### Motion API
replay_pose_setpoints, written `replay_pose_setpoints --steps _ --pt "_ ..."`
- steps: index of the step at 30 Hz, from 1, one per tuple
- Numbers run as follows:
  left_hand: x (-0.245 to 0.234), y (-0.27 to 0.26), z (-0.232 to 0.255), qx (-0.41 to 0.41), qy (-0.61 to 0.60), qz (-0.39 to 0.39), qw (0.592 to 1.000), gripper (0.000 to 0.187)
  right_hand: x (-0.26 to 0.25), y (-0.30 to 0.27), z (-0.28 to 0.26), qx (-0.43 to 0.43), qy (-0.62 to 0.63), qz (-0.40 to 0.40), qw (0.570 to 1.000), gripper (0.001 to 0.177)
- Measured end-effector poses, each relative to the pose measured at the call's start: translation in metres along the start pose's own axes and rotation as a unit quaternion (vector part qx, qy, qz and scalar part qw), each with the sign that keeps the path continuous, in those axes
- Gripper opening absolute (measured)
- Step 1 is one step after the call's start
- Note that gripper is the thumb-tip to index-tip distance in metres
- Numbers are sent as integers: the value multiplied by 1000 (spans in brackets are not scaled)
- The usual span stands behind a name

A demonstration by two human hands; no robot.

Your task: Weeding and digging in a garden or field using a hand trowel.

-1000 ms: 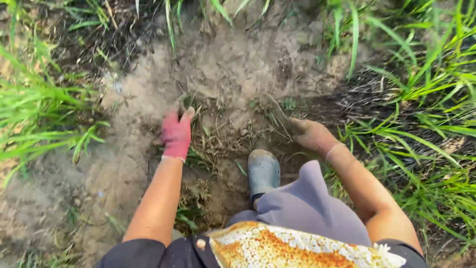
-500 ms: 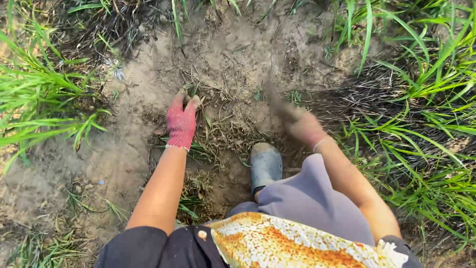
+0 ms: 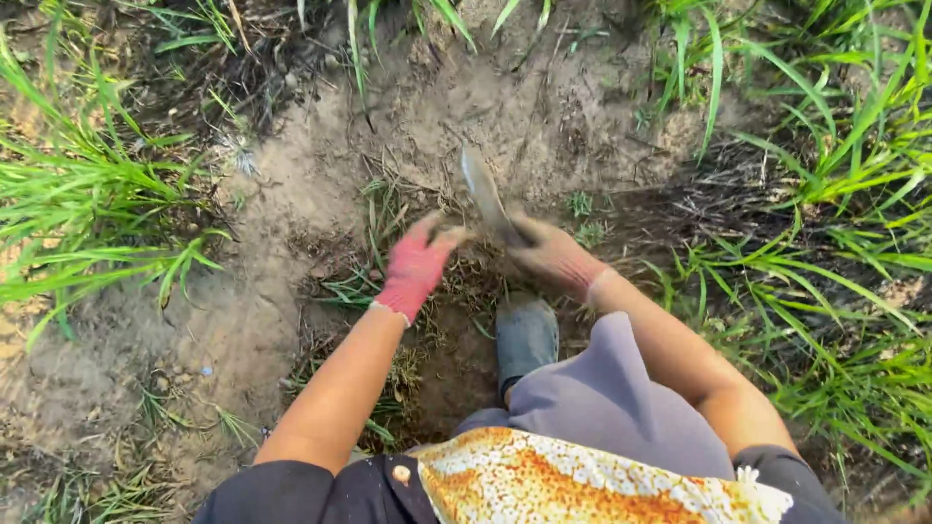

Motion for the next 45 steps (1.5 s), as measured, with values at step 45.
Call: replay_pose_setpoints --steps 45 --pt "68 56 41 177 404 -219 870 72 -53 -19 122 -32 -300 291 908 22"
Point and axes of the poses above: each hand's wrist, its own y-axis towards the middle knuckle, its own x-axis out of the palm, z = x × y, the point moved 4 cm from there along y, towards the middle knuckle, and after that the axes turned 4 degrees about -z, right-handed, at the moved point
